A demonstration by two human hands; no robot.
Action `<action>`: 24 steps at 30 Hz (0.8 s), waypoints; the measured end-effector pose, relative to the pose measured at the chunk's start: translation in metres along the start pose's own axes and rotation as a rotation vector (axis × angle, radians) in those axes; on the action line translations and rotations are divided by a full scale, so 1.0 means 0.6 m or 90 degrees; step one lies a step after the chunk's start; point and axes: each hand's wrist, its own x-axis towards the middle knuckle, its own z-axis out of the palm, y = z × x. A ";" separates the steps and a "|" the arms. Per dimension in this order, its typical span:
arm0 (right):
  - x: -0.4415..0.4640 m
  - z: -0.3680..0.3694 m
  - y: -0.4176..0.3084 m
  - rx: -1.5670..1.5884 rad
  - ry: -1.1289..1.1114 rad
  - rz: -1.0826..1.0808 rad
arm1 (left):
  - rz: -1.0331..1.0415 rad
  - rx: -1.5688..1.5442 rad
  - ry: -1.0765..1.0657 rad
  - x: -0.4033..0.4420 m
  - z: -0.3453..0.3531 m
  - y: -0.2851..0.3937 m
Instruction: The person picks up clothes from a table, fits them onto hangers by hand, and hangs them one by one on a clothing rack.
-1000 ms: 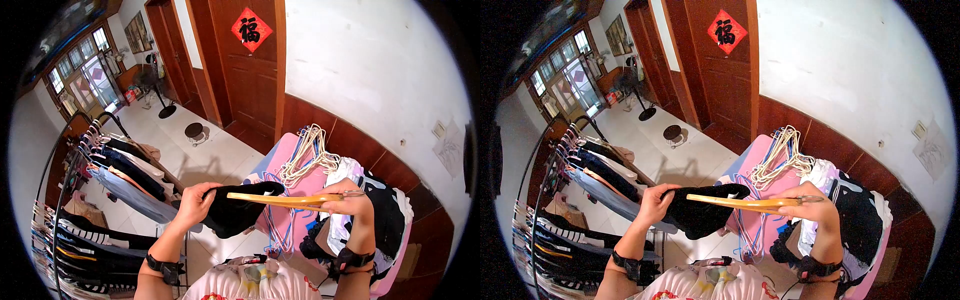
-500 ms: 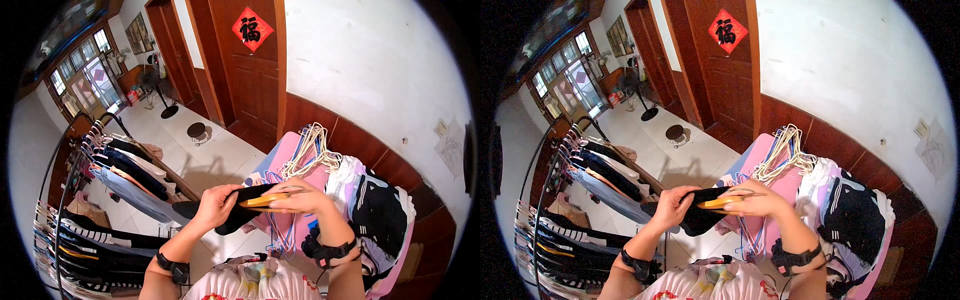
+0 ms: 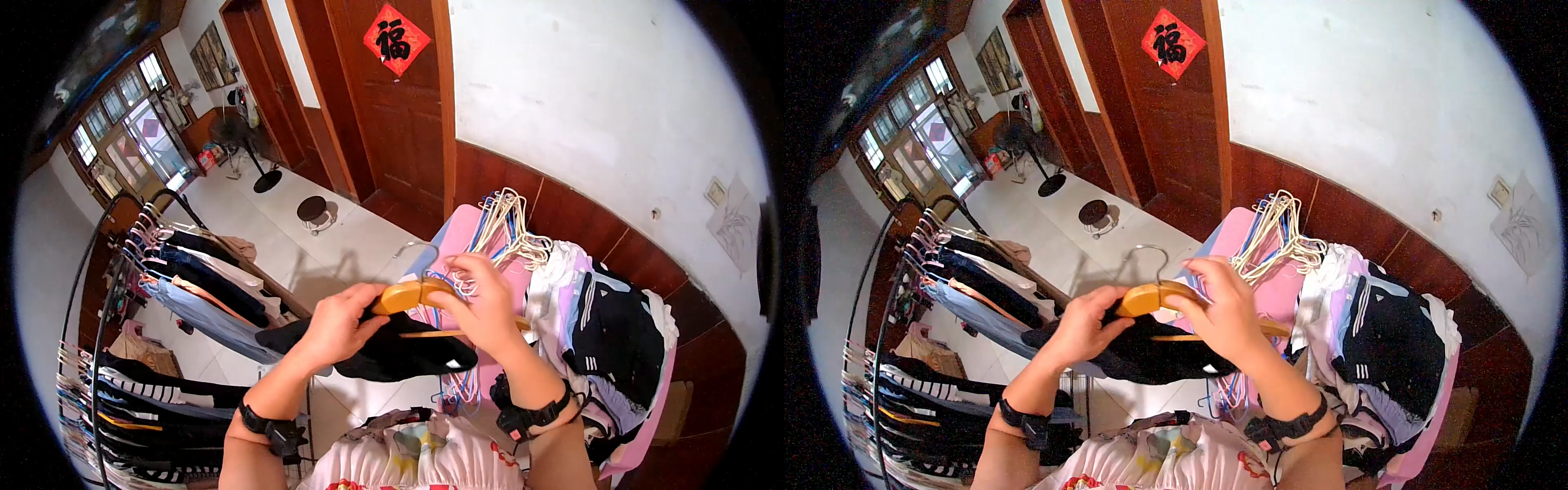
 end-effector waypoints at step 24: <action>-0.154 0.001 0.093 -0.024 -0.072 0.042 | -0.080 -0.048 0.113 -0.094 -0.104 -0.074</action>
